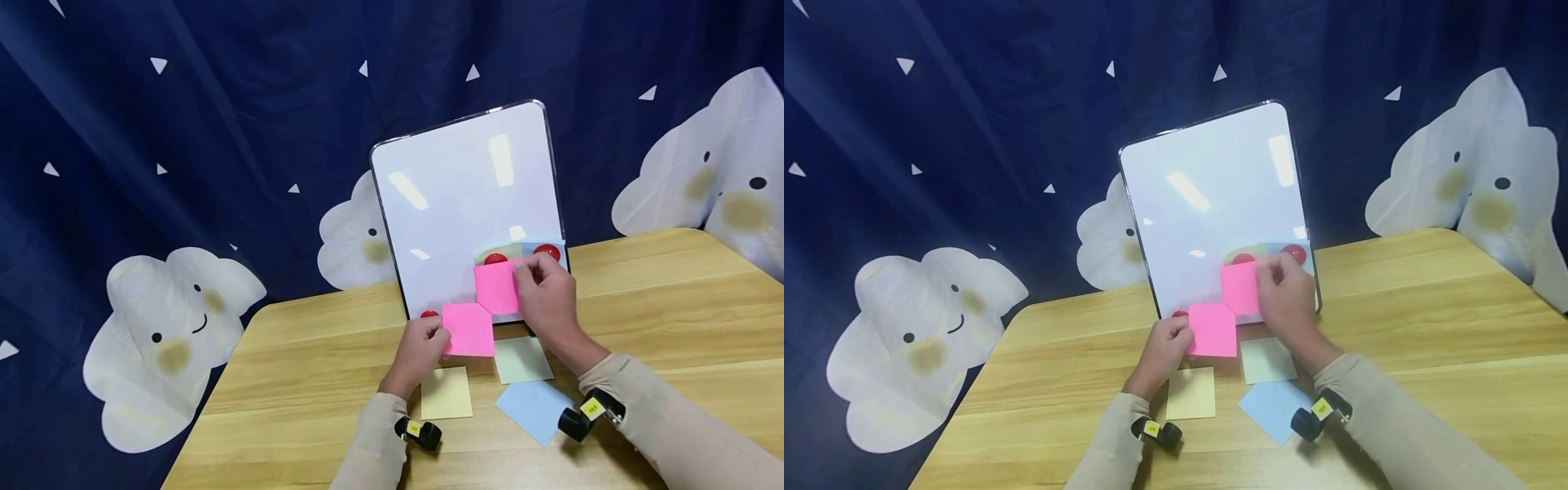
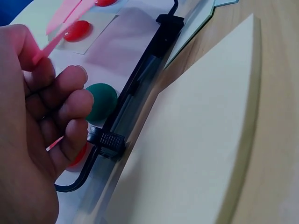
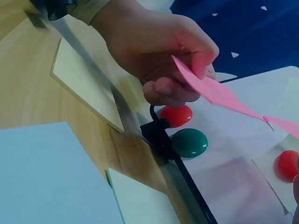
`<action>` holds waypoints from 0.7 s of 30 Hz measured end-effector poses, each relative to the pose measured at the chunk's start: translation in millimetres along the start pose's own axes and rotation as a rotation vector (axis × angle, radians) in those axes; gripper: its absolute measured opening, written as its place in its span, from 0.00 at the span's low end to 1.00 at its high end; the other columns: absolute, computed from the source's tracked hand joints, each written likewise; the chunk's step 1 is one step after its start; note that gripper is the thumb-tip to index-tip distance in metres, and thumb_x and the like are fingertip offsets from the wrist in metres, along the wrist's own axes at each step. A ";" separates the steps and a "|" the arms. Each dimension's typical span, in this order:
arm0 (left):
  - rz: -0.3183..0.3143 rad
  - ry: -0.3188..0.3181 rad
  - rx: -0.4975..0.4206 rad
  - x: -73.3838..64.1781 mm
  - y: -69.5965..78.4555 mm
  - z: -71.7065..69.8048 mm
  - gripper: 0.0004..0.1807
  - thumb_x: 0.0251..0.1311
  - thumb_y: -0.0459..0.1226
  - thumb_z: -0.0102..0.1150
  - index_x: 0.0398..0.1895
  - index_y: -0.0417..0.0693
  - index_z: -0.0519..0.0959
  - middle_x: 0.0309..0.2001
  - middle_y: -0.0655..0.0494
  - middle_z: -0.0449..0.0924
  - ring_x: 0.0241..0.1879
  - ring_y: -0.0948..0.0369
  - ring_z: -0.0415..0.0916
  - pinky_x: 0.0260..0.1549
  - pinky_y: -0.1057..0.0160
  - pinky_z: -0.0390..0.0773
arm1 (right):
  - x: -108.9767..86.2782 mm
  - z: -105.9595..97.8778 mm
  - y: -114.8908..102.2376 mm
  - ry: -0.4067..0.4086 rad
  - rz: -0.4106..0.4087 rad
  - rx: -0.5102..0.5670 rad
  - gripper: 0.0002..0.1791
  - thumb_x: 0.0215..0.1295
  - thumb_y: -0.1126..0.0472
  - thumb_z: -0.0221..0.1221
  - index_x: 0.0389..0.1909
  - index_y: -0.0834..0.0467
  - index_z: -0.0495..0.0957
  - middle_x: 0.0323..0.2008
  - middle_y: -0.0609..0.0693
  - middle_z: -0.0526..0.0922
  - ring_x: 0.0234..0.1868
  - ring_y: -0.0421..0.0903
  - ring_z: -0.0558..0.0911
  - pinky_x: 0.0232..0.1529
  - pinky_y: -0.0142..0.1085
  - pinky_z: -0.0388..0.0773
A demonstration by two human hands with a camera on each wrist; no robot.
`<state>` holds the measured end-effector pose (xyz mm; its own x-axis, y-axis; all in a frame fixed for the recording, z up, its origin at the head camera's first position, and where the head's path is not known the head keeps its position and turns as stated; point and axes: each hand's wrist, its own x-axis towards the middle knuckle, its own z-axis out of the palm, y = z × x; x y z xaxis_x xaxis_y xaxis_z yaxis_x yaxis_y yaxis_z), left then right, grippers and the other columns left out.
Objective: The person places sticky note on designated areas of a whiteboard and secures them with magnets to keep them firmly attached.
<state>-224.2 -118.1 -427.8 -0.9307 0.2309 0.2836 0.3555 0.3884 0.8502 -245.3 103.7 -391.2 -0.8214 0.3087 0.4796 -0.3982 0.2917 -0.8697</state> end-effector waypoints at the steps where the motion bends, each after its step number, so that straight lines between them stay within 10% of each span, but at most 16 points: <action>1: 0.004 0.008 0.002 0.2 -0.3 -0.1 0.18 0.57 0.28 0.46 0.13 0.47 0.57 0.16 0.59 0.52 0.16 0.65 0.52 0.17 0.68 0.56 | 0.0 -0.1 -0.9 0.002 -0.004 0.002 0.10 0.72 0.63 0.53 0.35 0.66 0.78 0.30 0.55 0.76 0.33 0.48 0.72 0.29 0.31 0.68; 9: 0.002 0.045 0.020 1.4 0.1 0.3 0.19 0.60 0.26 0.45 0.13 0.47 0.56 0.16 0.59 0.50 0.17 0.64 0.48 0.18 0.67 0.51 | -0.4 0.0 -1.9 0.035 -0.026 0.024 0.10 0.72 0.63 0.52 0.36 0.65 0.79 0.28 0.54 0.75 0.31 0.48 0.72 0.29 0.31 0.68; 21: 0.029 0.047 -0.018 -9.3 38.0 -6.7 0.19 0.59 0.24 0.42 0.14 0.47 0.55 0.15 0.61 0.49 0.16 0.69 0.47 0.18 0.69 0.51 | 1.0 0.9 -1.1 0.077 -0.061 0.030 0.10 0.71 0.64 0.53 0.33 0.65 0.79 0.26 0.53 0.74 0.28 0.47 0.71 0.26 0.31 0.66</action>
<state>-202.7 -111.6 -395.2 -0.9232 0.1995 0.3285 0.3812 0.3658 0.8491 -246.1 102.9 -389.9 -0.7619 0.3606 0.5380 -0.4592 0.2850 -0.8414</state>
